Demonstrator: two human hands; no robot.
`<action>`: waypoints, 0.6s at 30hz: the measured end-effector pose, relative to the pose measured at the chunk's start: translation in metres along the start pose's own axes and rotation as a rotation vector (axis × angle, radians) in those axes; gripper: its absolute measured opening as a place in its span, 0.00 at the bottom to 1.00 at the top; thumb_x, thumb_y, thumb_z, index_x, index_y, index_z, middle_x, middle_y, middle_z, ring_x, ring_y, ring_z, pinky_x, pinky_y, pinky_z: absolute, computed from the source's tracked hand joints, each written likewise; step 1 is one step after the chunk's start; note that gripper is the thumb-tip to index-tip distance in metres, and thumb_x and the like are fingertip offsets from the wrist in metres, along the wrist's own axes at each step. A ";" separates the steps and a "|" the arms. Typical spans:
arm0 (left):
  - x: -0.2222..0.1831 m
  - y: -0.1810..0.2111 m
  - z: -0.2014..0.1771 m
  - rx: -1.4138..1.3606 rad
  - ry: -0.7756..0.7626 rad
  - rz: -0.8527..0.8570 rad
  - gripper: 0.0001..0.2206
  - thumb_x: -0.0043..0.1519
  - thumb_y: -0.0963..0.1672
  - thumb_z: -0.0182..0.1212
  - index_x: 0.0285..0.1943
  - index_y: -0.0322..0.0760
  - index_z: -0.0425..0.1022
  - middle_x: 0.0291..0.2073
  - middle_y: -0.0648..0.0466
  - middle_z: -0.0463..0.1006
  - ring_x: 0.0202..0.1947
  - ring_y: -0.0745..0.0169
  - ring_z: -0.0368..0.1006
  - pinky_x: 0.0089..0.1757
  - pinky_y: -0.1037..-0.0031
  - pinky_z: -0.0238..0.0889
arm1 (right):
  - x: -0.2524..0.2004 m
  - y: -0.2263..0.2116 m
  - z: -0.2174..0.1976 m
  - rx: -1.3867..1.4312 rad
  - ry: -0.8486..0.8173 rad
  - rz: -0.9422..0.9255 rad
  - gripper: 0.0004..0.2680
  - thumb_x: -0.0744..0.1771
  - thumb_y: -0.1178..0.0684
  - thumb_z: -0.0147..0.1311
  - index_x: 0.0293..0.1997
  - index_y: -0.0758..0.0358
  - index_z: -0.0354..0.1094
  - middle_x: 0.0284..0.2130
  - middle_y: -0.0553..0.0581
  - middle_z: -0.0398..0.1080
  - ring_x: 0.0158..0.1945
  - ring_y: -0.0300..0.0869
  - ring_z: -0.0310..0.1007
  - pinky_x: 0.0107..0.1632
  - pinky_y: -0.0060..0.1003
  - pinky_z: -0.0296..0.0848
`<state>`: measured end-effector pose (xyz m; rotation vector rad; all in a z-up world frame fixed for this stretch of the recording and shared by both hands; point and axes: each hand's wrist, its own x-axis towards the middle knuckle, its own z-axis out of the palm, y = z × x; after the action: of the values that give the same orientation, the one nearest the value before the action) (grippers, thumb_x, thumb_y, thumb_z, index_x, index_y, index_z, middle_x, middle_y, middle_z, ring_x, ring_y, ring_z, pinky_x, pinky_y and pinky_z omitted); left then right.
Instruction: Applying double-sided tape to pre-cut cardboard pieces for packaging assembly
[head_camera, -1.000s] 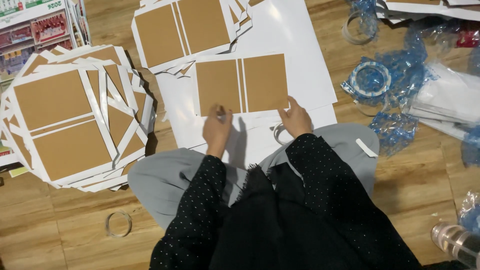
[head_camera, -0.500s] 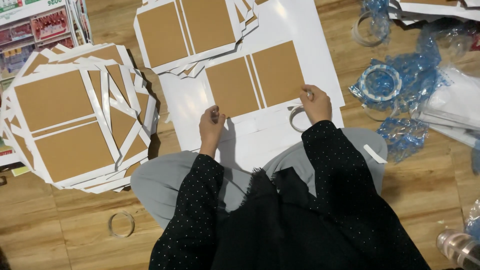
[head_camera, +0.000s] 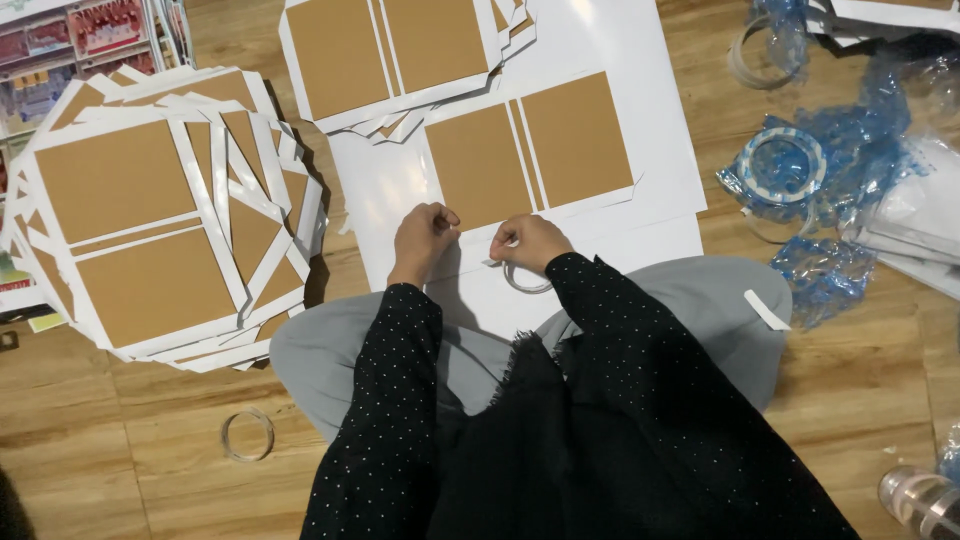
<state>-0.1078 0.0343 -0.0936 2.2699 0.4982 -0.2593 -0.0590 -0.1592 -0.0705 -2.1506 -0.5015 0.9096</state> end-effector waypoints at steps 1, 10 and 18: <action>0.002 -0.002 0.001 -0.001 0.004 0.001 0.07 0.47 0.37 0.63 0.31 0.42 0.74 0.27 0.55 0.70 0.32 0.57 0.71 0.37 0.69 0.61 | 0.001 -0.009 0.002 -0.002 0.001 -0.003 0.06 0.57 0.48 0.58 0.31 0.54 0.72 0.31 0.53 0.72 0.42 0.49 0.70 0.46 0.43 0.67; 0.008 -0.009 0.005 0.122 -0.059 0.007 0.05 0.48 0.39 0.62 0.30 0.44 0.73 0.28 0.53 0.70 0.37 0.51 0.69 0.40 0.64 0.63 | 0.029 -0.016 0.039 -0.057 0.188 0.162 0.04 0.59 0.48 0.53 0.31 0.50 0.70 0.30 0.49 0.68 0.41 0.47 0.70 0.44 0.42 0.69; 0.006 -0.001 0.000 0.113 -0.060 0.011 0.04 0.48 0.39 0.62 0.29 0.43 0.75 0.29 0.51 0.70 0.37 0.49 0.69 0.39 0.64 0.62 | 0.031 -0.012 0.038 -0.057 0.224 0.216 0.03 0.59 0.49 0.53 0.29 0.48 0.70 0.29 0.47 0.68 0.40 0.46 0.71 0.43 0.41 0.69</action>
<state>-0.1033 0.0368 -0.0964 2.3658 0.4502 -0.3574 -0.0668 -0.1149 -0.0938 -2.3562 -0.1881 0.7625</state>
